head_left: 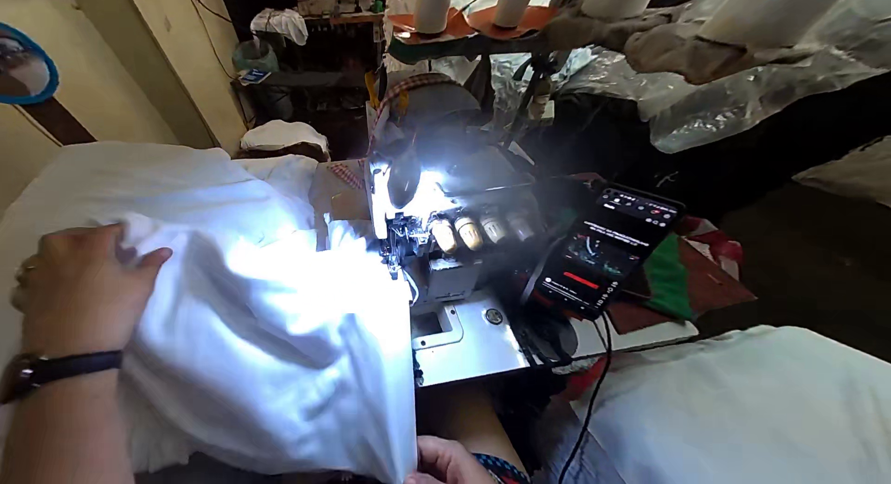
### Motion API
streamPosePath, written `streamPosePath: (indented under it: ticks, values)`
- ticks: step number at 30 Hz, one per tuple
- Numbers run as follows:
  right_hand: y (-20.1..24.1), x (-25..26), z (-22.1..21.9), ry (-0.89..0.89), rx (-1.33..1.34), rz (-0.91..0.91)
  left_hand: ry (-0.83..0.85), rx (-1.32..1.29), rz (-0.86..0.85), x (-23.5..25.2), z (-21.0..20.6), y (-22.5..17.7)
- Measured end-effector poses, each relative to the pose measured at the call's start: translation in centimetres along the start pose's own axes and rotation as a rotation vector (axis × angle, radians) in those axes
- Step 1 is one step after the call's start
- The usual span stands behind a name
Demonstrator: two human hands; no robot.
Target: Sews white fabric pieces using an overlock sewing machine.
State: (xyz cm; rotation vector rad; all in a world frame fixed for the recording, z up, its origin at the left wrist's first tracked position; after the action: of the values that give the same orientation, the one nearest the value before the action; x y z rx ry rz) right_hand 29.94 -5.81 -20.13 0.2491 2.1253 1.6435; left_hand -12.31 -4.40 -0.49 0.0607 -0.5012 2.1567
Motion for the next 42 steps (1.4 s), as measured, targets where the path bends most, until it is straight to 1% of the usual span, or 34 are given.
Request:
streamPosePath:
  ticks: [1, 3, 5, 7, 8, 10, 12, 15, 17, 20, 24, 25, 28, 29, 31, 32, 34, 35, 36, 37, 39, 42]
  values:
    - [0.5, 0.6, 0.6, -0.016, 0.012, 0.034, -0.013, -0.002, -0.076, -0.6, -0.4, -2.5]
    - [1.3, 1.6, 1.6, -0.067, 0.038, 0.088, -0.023, -0.127, -0.317, -4.5, -2.1, -9.7]
    - [2.4, 2.2, 2.3, -0.141, 0.048, 0.112, 0.068, -0.299, -0.521, -10.0, -6.1, -16.1]
    - [3.5, 2.6, 3.2, -0.217, 0.047, 0.133, 0.150, -0.316, -0.593, -13.9, -10.2, -20.0]
    - [4.1, 2.9, 3.7, -0.262, 0.044, 0.149, 0.137, -0.280, -0.595, -14.7, -11.7, -20.7]
    - [5.4, 3.4, 4.6, -0.342, 0.004, 0.209, 0.082, -0.228, -0.571, -14.3, -13.4, -20.9]
    - [7.0, 4.2, 5.6, -0.415, -0.064, 0.300, 0.081, -0.235, -0.563, -12.5, -14.0, -20.7]
    - [9.5, 5.5, 7.1, -0.492, -0.269, 0.440, 0.159, -0.280, -0.561, -9.2, -14.4, -20.6]
    - [10.8, 6.3, 8.0, -0.519, -0.455, 0.483, 0.243, -0.283, -0.525, -7.0, -14.7, -20.9]
    - [12.2, 6.8, 8.3, -0.573, -0.639, 0.456, 0.380, -0.197, -0.484, -4.0, -15.6, -21.4]
    - [12.7, 6.9, 8.1, -0.600, -0.677, 0.416, 0.466, -0.062, -0.423, -0.5, -16.1, -22.1]
    - [12.7, 6.9, 8.1, -0.596, -0.668, 0.406, 0.475, -0.054, -0.400, 0.1, -16.1, -22.1]
    - [12.6, 6.7, 8.0, -0.571, -0.643, 0.373, 0.420, -0.123, -0.386, 1.0, -16.0, -22.1]
    - [12.6, 6.6, 7.9, -0.566, -0.639, 0.367, 0.384, -0.191, -0.386, 0.9, -16.0, -21.7]
    - [12.7, 6.4, 7.8, -0.559, -0.630, 0.367, 0.284, -0.444, -0.380, 0.2, -15.2, -20.2]
    - [12.9, 6.2, 7.8, -0.558, -0.630, 0.373, 0.207, -0.557, -0.354, -0.5, -15.0, -19.1]
    - [13.5, 6.1, 7.6, -0.566, -0.650, 0.398, 0.032, -0.750, -0.299, -2.9, -13.6, -17.2]
    - [13.8, 6.1, 7.5, -0.575, -0.666, 0.413, -0.039, -0.806, -0.289, -4.5, -12.8, -16.5]
    - [14.0, 6.2, 7.4, -0.580, -0.682, 0.430, -0.075, -0.860, -0.286, -6.2, -12.2, -16.2]
    - [14.4, 6.3, 7.1, -0.582, -0.701, 0.451, -0.091, -0.910, -0.303, -8.0, -11.7, -16.1]
    - [14.7, 6.9, 6.5, -0.562, -0.732, 0.515, -0.071, -1.003, -0.378, -11.4, -11.6, -16.7]
    - [14.3, 7.2, 5.8, -0.493, -0.776, 0.598, -0.066, -0.986, -0.463, -14.8, -12.4, -18.0]
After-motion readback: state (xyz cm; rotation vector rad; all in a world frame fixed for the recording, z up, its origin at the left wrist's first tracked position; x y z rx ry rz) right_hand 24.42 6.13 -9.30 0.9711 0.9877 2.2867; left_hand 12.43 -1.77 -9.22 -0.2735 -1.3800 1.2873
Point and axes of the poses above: each hand's wrist, its own x-axis towards the middle knuckle, its own z-axis out of the back of the hand, y = z × x, the point moved 7 cm from there along x, towards the middle knuckle, and after that the axes turned 13 degrees about y, right-handed, at the moved point
